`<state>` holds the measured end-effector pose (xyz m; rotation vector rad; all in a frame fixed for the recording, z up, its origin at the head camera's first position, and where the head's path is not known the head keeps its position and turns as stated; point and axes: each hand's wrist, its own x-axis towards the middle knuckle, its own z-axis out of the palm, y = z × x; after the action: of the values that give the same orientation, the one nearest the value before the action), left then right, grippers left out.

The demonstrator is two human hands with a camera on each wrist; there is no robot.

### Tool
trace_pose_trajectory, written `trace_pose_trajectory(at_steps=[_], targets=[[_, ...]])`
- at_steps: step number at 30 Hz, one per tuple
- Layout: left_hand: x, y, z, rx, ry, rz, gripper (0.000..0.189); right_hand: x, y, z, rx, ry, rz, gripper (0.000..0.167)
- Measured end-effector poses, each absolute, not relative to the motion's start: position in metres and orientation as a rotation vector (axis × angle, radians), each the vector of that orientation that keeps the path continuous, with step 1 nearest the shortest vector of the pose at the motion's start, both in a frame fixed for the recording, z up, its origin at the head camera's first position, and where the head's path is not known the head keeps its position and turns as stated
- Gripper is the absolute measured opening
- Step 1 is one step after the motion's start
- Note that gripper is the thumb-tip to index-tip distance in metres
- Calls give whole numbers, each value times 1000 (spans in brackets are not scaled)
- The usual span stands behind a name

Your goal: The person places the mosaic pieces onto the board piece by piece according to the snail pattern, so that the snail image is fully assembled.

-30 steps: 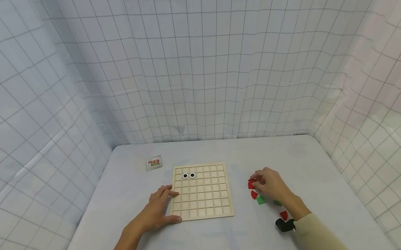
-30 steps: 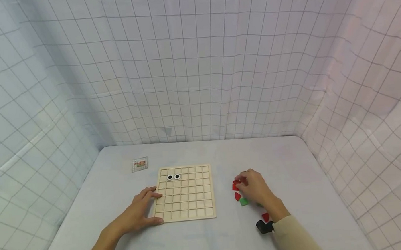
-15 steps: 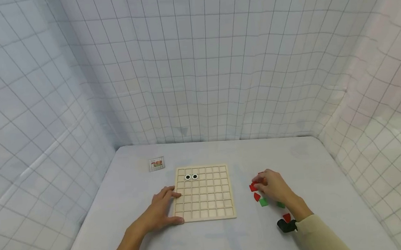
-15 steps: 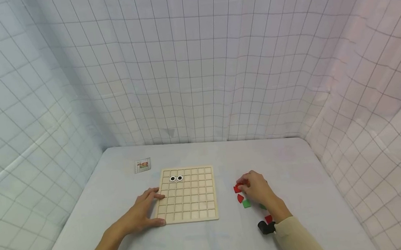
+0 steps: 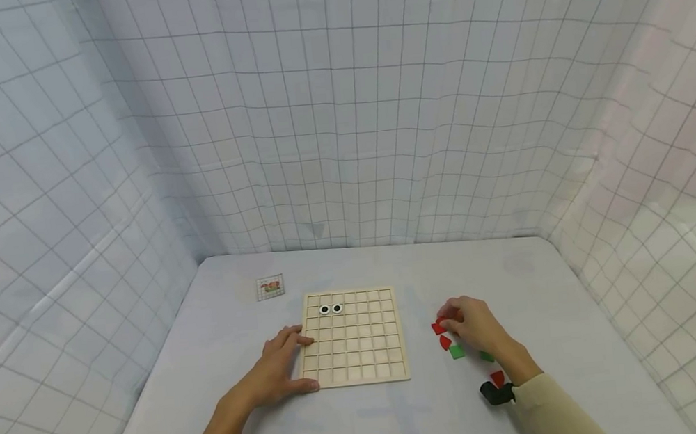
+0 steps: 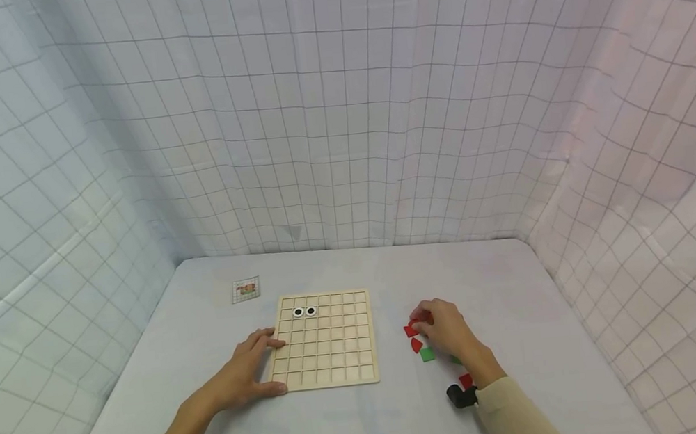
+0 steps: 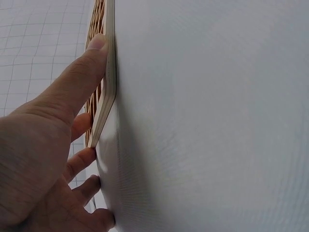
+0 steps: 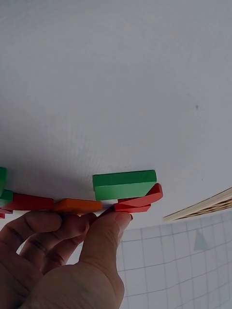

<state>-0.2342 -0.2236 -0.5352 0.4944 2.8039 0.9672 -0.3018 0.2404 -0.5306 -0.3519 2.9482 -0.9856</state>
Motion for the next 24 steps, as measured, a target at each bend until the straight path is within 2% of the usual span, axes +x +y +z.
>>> trace_pose_trajectory(at_steps=[24], targets=[[-232, -223, -533, 486, 2802, 977, 83, -305, 234, -526, -450, 2931, -1071, 12]])
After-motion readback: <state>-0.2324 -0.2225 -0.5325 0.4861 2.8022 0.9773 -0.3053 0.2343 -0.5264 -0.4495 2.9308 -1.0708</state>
